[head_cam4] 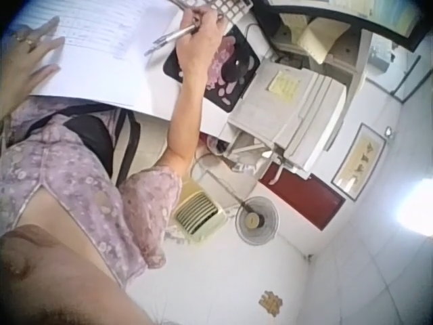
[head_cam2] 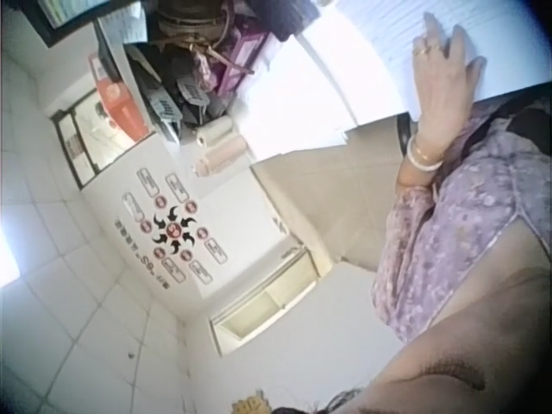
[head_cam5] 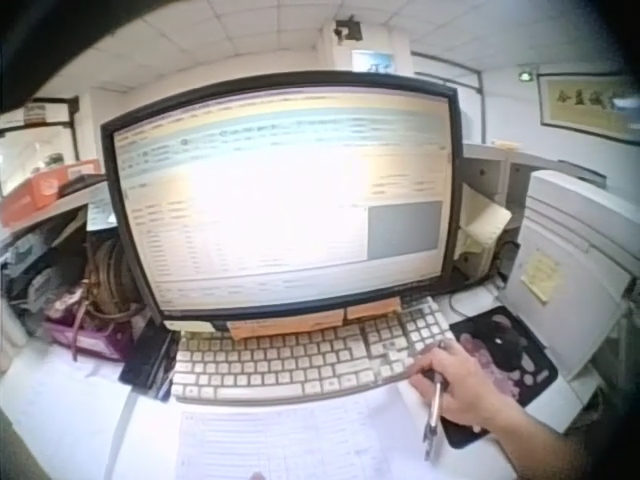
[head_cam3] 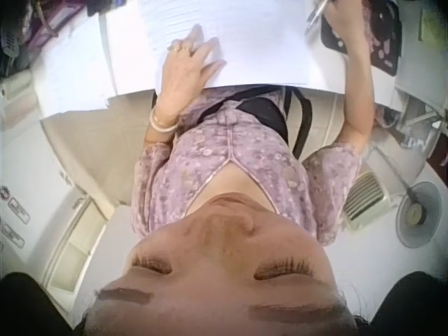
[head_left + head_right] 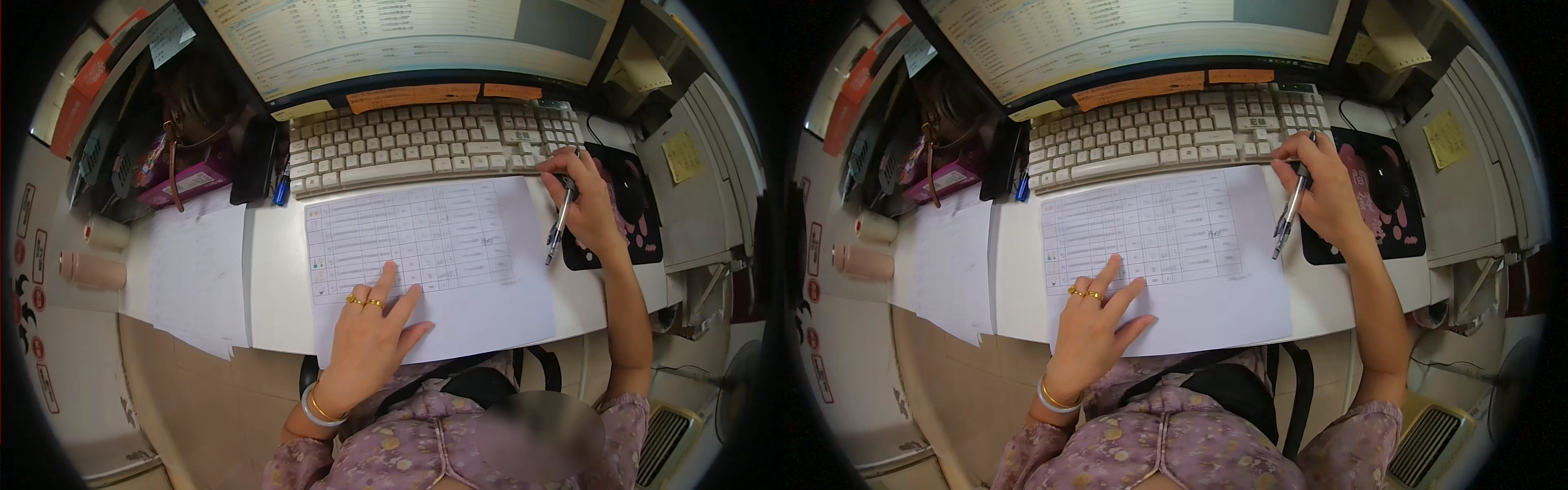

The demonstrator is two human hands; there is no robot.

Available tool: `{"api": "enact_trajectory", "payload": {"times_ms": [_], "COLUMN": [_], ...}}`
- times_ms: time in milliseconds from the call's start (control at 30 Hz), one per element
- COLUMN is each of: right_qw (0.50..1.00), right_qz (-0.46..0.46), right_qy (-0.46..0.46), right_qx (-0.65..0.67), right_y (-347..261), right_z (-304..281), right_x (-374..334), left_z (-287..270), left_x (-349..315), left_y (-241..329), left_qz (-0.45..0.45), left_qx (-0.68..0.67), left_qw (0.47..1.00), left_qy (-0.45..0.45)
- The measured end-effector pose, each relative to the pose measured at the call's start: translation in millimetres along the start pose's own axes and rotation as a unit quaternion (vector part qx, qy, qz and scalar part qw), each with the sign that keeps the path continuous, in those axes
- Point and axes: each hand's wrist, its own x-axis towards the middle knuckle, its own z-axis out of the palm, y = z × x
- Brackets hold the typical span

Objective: The recorder checks information on a computer screen and writes data onto a paper form.

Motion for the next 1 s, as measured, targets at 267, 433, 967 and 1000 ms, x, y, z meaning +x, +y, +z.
{"api": "enact_trajectory", "payload": {"times_ms": [267,433,967,1000], "right_qw": [1.000,1.000,0.927,0.923], "right_qz": [-0.019,-0.014,0.140,0.139], "right_qy": [-0.002,0.001,-0.106,-0.144], "right_qx": [-0.006,-0.007,0.333,0.327], "right_y": [1.4,-0.3,-34.7,-39.7], "right_z": [-1.1,-0.9,13.5,16.0], "right_x": [-0.4,-0.9,-0.7,2.5], "left_z": [0.9,0.8,4.5,4.8], "left_x": [0.1,0.9,-1.4,-1.5], "left_y": [-0.3,-0.3,-4.2,-4.1], "left_qz": [-0.001,-0.004,0.008,0.005], "left_qx": [0.001,-0.004,-0.003,-0.001], "left_qw": [1.000,1.000,1.000,1.000], "left_qy": [-0.001,-0.006,0.004,0.003]}}
